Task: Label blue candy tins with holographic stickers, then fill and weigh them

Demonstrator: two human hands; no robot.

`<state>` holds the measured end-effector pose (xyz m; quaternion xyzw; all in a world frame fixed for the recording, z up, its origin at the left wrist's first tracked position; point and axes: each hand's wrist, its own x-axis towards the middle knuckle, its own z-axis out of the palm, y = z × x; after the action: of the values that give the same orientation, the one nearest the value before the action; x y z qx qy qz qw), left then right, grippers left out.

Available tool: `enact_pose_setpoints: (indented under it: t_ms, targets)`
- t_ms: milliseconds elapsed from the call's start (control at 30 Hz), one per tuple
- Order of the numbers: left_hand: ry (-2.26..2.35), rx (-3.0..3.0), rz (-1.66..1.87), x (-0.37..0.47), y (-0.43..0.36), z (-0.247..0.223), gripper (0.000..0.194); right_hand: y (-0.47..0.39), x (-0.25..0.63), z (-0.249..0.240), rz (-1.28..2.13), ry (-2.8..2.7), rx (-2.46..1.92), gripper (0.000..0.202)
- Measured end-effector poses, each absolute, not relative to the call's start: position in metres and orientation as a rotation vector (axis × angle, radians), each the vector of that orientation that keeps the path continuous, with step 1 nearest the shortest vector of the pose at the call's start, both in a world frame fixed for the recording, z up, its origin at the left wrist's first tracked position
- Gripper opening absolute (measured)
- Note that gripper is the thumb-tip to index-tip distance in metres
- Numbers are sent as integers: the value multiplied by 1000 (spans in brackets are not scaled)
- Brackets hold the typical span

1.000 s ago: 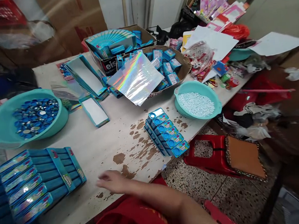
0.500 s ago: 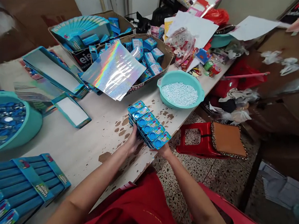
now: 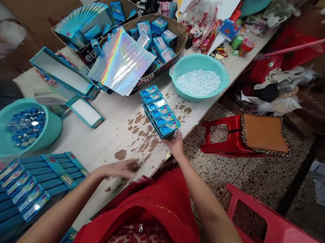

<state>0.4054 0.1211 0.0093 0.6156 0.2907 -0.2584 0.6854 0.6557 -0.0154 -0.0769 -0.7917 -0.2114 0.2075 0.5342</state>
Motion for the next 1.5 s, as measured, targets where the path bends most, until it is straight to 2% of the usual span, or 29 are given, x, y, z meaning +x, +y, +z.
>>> enact_pose_setpoints:
  t_ms: [33, 100, 200, 267, 333, 400, 500, 633, 867, 1000, 1100, 1167, 1333, 1500]
  targets:
    - [655, 1442, -628, 381, 105, 12, 67, -26, 646, -74, 432, -452, -1932, 75]
    - [737, 1580, -664, 349, 71, 14, 43, -50, 623, -67, 402, -365, -1965, 62]
    - [886, 1748, -687, 349, 36, 11, 19, -84, 593, -56, 625, -463, -1932, 42]
    - [890, 1819, -716, 368, 28, 9, 13, -99, 583, -48, 855, -654, -1845, 40]
    - [852, 1872, -739, 390, 30, 8, 10, -106, 582, -42, 1020, -869, -1729, 47]
    - [829, 1925, -763, 409, 34, 9, 9, -106, 589, -38, 1129, -989, -1643, 45]
    - [819, 1986, -762, 430, 40, 10, 9, -99, 607, -35, 1194, -990, -1626, 18]
    - [862, 2057, -700, 446, 50, 8, 8, -86, 632, -38, 1083, -1070, -1704, 17]
    - [803, 2075, -608, 453, 67, -2, 34, -67, 646, -54, 966, -1102, -1878, 12]
    - [759, 2033, -540, 450, 72, -7, 39, -67, 635, -42, 807, -1134, -2017, 23]
    - [743, 2058, -493, 448, 73, -12, 37, -67, 622, -28, 548, -1502, -2016, 39]
    - [737, 2071, -465, 447, 74, -16, 36, -67, 613, -25, 435, -1830, -1940, 41]
    - [743, 2066, -454, 446, 79, -22, 34, -71, 606, -40, 392, -2110, -1850, 38]
    - [774, 2057, -453, 446, 82, -27, 33, -68, 610, -45, 337, -2094, -1849, 21]
